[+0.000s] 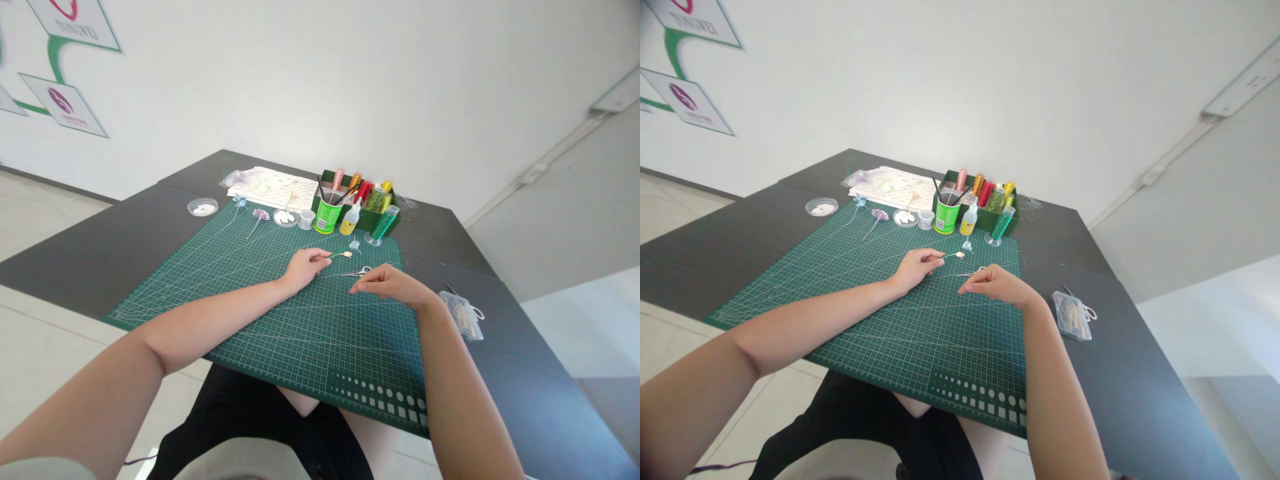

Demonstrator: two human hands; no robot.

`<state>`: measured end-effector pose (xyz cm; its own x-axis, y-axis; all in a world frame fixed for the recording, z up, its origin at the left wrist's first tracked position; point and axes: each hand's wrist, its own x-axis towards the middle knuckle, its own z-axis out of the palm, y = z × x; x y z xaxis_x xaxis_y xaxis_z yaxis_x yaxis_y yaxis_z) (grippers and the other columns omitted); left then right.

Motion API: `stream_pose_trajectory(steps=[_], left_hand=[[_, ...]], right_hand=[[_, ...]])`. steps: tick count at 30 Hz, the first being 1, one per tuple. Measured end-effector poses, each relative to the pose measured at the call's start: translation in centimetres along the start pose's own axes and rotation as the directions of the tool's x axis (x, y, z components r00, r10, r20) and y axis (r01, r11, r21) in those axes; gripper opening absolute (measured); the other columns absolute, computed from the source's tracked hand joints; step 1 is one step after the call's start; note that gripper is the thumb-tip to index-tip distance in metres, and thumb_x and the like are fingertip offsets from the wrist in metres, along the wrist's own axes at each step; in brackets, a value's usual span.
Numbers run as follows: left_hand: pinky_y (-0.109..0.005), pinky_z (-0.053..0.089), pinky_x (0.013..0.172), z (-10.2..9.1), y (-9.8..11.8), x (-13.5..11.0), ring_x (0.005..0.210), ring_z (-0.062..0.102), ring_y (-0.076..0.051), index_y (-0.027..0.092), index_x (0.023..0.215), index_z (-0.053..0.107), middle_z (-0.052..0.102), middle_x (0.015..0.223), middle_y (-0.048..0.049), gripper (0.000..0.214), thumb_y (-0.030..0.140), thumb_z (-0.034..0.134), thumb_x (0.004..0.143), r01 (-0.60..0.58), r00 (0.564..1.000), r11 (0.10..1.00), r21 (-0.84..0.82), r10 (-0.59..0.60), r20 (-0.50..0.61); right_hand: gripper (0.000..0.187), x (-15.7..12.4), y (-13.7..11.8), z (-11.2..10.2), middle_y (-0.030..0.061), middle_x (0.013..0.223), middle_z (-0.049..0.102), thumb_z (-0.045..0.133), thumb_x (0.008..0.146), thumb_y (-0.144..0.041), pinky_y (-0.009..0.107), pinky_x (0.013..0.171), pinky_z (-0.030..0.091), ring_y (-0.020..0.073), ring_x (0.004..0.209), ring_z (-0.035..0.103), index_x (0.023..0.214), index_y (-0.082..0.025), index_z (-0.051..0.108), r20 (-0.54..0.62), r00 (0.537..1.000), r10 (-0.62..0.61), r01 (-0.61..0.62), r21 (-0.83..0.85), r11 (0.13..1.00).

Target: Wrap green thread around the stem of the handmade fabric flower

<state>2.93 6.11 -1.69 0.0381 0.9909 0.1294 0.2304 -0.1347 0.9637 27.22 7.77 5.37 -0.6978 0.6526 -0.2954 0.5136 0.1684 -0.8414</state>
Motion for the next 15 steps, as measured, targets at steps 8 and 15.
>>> stream_pose_trajectory(steps=[8,15], left_hand=[[-0.029,0.049,0.078,0.0,1.8,-1.4,0.081,0.069,-0.017,0.020,0.104,0.082,0.081,0.094,-0.0016,0.019,0.021,0.071,0.089,-0.067,0.986,0.980,0.188,0.036,0.162],[-0.026,0.047,0.068,0.3,1.7,-1.8,0.073,0.068,-0.016,0.023,0.109,0.082,0.082,0.091,0.0000,0.022,0.029,0.072,0.090,-0.133,0.934,0.968,0.213,0.050,0.353]], right_hand=[[0.047,-0.7,-1.9,1.1,-0.0040,0.051,0.043,0.075,0.080,-0.057,0.027,0.049,0.018,0.0081,0.051,0.028,0.096,-0.014,0.085,-0.166,0.979,-0.117,0.126,0.050,0.991],[0.048,-0.4,-2.1,1.6,-0.0046,0.049,0.040,0.068,0.084,-0.053,0.028,0.051,0.018,0.0093,0.051,0.026,0.106,-0.013,0.083,-0.470,0.873,-0.132,0.177,0.054,0.983]])
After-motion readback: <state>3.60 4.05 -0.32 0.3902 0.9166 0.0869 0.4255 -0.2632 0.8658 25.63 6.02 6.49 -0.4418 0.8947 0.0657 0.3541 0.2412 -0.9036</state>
